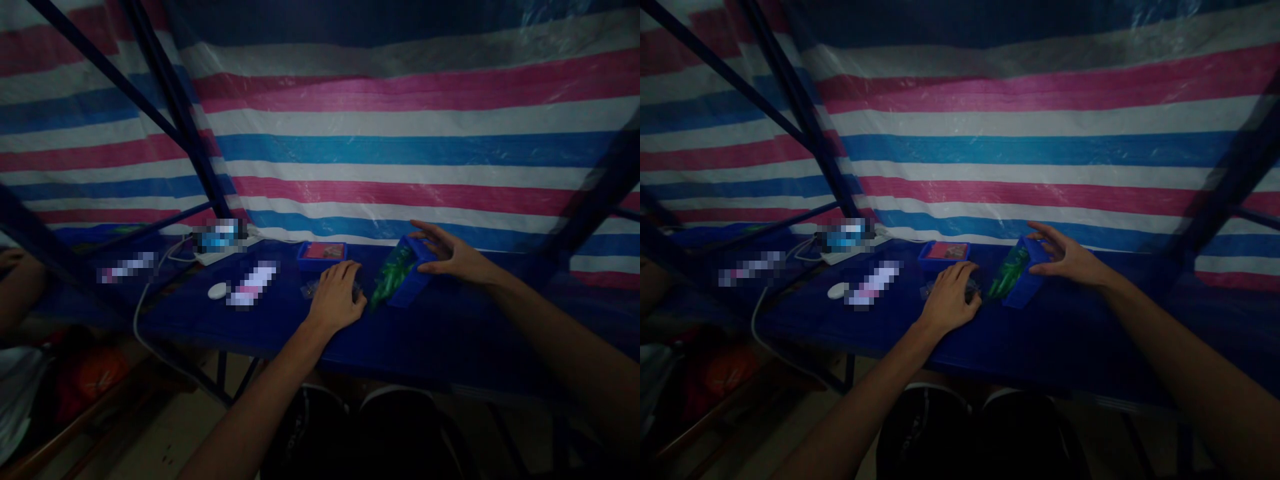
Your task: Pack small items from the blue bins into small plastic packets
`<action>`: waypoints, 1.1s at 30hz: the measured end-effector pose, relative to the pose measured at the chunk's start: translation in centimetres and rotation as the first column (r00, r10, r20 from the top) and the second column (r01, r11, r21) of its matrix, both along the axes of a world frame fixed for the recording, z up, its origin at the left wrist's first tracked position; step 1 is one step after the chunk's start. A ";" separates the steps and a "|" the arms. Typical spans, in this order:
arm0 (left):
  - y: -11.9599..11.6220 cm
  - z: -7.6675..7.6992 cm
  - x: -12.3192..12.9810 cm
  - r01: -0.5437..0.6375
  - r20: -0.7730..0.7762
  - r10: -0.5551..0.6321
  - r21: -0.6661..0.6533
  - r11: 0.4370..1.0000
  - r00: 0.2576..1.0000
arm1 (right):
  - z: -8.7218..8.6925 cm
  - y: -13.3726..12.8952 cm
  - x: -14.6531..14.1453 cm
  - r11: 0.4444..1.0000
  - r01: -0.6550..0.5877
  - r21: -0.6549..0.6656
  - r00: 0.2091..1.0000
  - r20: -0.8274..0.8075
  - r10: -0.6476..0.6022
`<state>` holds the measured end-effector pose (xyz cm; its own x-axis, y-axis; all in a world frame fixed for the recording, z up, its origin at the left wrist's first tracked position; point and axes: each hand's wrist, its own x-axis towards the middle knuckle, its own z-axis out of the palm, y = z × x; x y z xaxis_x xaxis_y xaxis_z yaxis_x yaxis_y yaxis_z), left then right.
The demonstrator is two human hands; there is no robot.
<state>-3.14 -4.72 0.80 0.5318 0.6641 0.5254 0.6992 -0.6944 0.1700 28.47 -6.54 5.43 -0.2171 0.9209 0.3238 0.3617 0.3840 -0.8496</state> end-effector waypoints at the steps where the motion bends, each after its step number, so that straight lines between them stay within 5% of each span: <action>1: 0.0 0.0 0.0 0.014 0.000 -0.014 0.002 1.000 1.000 | 0.0 -0.1 -0.5 1.000 -0.004 0.013 1.000 -0.002 0.004; 9: -0.8 0.8 0.5 0.217 -0.085 -0.216 0.012 0.976 0.973 | 0.5 0.1 -4.6 0.995 -0.020 0.095 1.000 0.003 0.020; 17: -0.4 0.7 0.8 0.182 -0.079 -0.176 0.076 0.980 0.981 | 1.9 0.7 -6.8 0.980 -0.120 0.159 0.992 0.059 0.111; 25: -0.9 1.5 0.5 0.171 -0.014 -0.171 0.131 0.976 0.985 | 2.8 1.2 -7.1 0.975 -0.175 0.139 0.978 0.141 0.156; 33: -2.1 1.0 0.4 0.330 -0.104 -0.319 0.117 0.937 0.942 | 2.7 1.3 -5.7 0.978 -0.169 0.122 0.979 0.136 0.152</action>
